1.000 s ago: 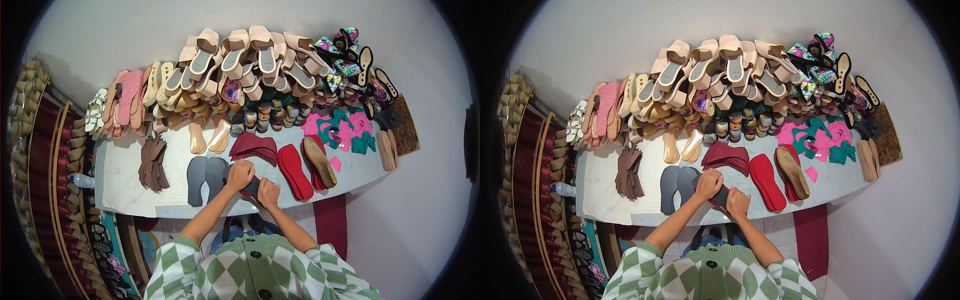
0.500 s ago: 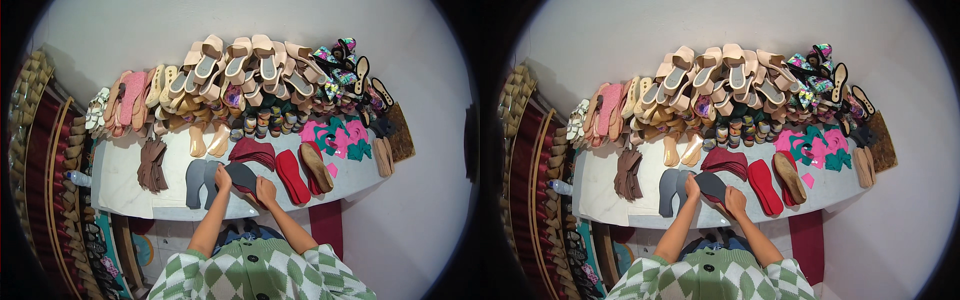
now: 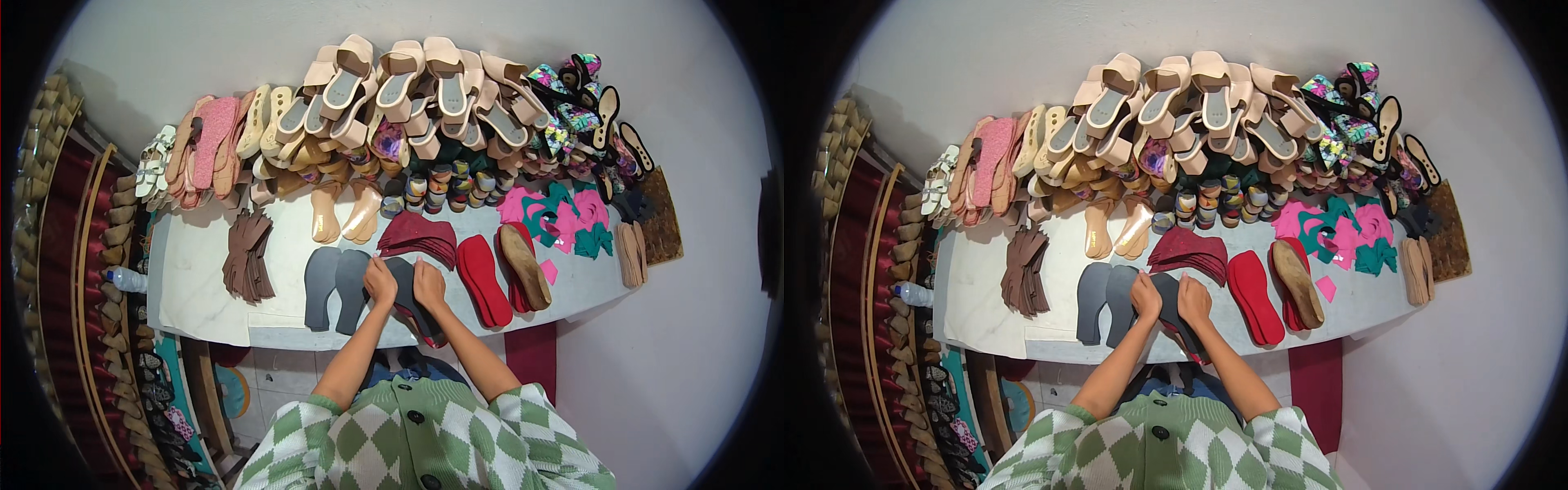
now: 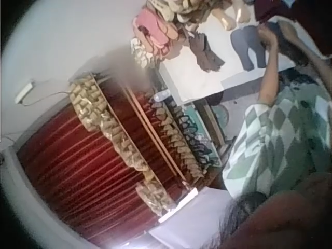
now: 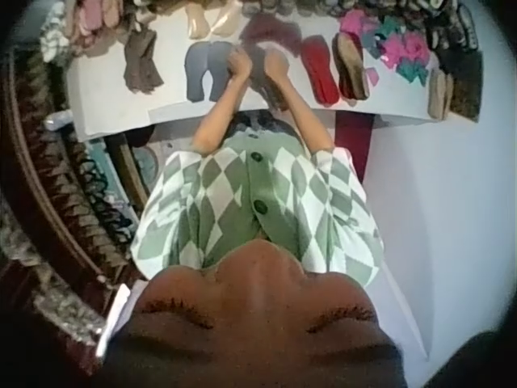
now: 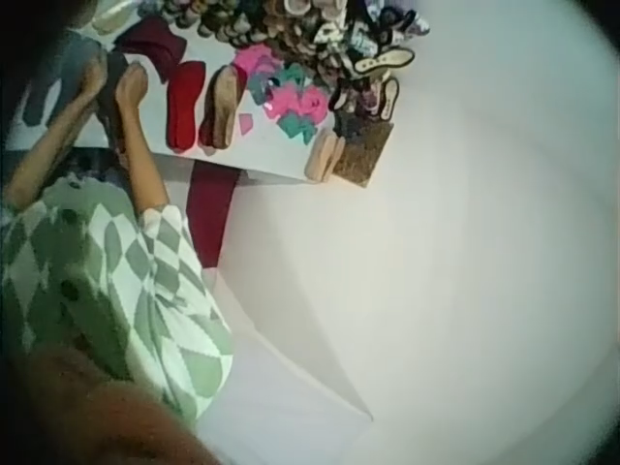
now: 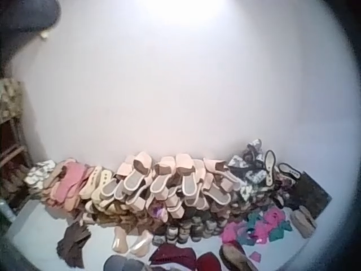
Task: Organize and pair different components and finished parts of sandals and shoes.
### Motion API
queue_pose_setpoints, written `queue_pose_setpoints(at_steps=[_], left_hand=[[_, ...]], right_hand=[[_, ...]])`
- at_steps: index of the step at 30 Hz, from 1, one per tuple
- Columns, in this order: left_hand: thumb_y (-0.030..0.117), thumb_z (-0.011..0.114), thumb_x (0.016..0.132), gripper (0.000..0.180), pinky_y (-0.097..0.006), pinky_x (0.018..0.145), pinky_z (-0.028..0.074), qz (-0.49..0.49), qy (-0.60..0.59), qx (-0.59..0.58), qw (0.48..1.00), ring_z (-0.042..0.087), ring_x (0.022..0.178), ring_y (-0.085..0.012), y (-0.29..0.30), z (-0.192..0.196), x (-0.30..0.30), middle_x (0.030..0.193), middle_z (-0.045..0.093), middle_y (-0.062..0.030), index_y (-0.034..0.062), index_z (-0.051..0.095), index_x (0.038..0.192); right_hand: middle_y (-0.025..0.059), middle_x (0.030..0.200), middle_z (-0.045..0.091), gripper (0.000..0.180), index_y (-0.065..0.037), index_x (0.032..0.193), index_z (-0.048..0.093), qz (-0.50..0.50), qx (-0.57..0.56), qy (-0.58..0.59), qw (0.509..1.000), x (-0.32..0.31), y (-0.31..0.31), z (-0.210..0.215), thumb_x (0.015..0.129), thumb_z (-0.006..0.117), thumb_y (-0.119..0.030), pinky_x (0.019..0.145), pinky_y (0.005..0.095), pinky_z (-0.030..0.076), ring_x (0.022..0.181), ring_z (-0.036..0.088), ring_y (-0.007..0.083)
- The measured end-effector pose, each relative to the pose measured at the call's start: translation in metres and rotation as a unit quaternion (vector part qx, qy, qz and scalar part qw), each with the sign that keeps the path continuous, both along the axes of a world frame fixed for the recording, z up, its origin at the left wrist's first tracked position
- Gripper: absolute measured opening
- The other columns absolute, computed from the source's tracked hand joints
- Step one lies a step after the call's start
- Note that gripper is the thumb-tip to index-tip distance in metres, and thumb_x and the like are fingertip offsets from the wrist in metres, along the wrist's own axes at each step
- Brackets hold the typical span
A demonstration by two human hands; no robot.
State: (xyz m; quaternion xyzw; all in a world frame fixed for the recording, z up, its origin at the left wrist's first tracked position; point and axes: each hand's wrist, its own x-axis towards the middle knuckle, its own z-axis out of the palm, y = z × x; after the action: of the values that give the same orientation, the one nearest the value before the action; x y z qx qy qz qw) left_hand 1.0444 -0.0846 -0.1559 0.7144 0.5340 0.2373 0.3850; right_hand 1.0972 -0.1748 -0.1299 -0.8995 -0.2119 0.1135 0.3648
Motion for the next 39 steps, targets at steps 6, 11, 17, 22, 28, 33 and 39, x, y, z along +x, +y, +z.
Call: queue_pose_setpoints(at_steps=[6, 11, 17, 22, 28, 33, 39], left_hand=[[0.029, 0.033, 0.095, 0.043, -0.048, 0.066, 0.041, 0.015, -0.029, 0.015, 0.999, 0.056, 0.073, -0.0434, 0.002, -0.003, 0.002, 0.075, 0.060, -0.0247, -0.0034, 0.058, 0.079], [0.029, 0.036, 0.094, 0.043, -0.047, 0.065, 0.041, 0.007, -0.033, 0.007, 0.999, 0.056, 0.073, -0.0430, 0.000, 0.002, 0.005, 0.074, 0.060, -0.0240, -0.0038, 0.058, 0.077], [0.031, 0.038, 0.094, 0.043, -0.048, 0.064, 0.040, 0.012, -0.031, -0.004, 0.999, 0.056, 0.073, -0.0429, 0.001, 0.003, 0.007, 0.074, 0.060, -0.0244, -0.0025, 0.058, 0.076], [0.032, 0.040, 0.093, 0.042, -0.048, 0.065, 0.041, 0.017, -0.041, -0.008, 0.999, 0.056, 0.073, -0.0429, -0.004, 0.003, 0.009, 0.075, 0.060, -0.0241, -0.0019, 0.057, 0.077], [0.031, 0.039, 0.094, 0.039, -0.044, 0.068, 0.041, 0.041, -0.037, -0.013, 0.998, 0.057, 0.075, -0.0401, -0.009, 0.007, 0.011, 0.076, 0.060, -0.0215, -0.0009, 0.056, 0.080], [0.034, 0.040, 0.093, 0.037, -0.048, 0.065, 0.041, 0.054, -0.034, -0.003, 0.998, 0.058, 0.073, -0.0404, -0.011, 0.007, 0.013, 0.075, 0.061, -0.0207, 0.0036, 0.056, 0.083], [0.034, 0.039, 0.093, 0.037, -0.047, 0.066, 0.041, 0.062, -0.041, 0.000, 0.997, 0.058, 0.074, -0.0397, -0.014, 0.007, 0.017, 0.075, 0.061, -0.0198, 0.0028, 0.056, 0.082]], right_hand=[[0.0268, 0.068, 0.059, 0.058, 0.002, 0.064, 0.063, 0.026, -0.078, -0.054, 0.995, 0.010, 0.024, -0.001, 0.094, 0.030, -0.034, 0.065, 0.0504, 0.046, 0.065, 0.059, 0.0431], [0.0284, 0.064, 0.057, 0.058, 0.005, 0.061, 0.061, 0.012, -0.073, -0.065, 0.995, 0.013, 0.023, -0.008, 0.094, 0.031, -0.032, 0.063, 0.0503, 0.046, 0.063, 0.059, 0.0427], [0.0253, 0.062, 0.057, 0.053, 0.002, 0.062, 0.062, -0.021, -0.018, -0.063, 0.998, 0.013, 0.018, -0.004, 0.094, 0.033, -0.029, 0.061, 0.0489, 0.044, 0.062, 0.058, 0.0409], [0.0207, 0.069, 0.060, 0.044, 0.000, 0.068, 0.062, -0.041, 0.093, -0.076, 0.992, 0.009, -0.001, -0.003, 0.092, 0.034, -0.024, 0.062, 0.0466, 0.043, 0.066, 0.058, 0.0390], [0.0217, 0.070, 0.058, 0.035, -0.001, 0.077, 0.055, -0.026, -0.030, -0.080, 0.996, -0.022, -0.045, -0.002, 0.093, 0.033, -0.023, 0.058, 0.0473, 0.041, 0.065, 0.057, 0.0402], [0.0240, 0.067, 0.058, 0.037, -0.002, 0.077, 0.056, -0.066, -0.068, -0.071, 0.993, -0.031, -0.052, 0.002, 0.094, 0.033, -0.026, 0.056, 0.0500, 0.041, 0.062, 0.056, 0.0419], [0.0238, 0.064, 0.058, 0.039, -0.002, 0.077, 0.056, -0.060, -0.056, -0.091, 0.992, -0.025, -0.051, -0.007, 0.094, 0.031, -0.026, 0.055, 0.0511, 0.041, 0.061, 0.056, 0.0425]])
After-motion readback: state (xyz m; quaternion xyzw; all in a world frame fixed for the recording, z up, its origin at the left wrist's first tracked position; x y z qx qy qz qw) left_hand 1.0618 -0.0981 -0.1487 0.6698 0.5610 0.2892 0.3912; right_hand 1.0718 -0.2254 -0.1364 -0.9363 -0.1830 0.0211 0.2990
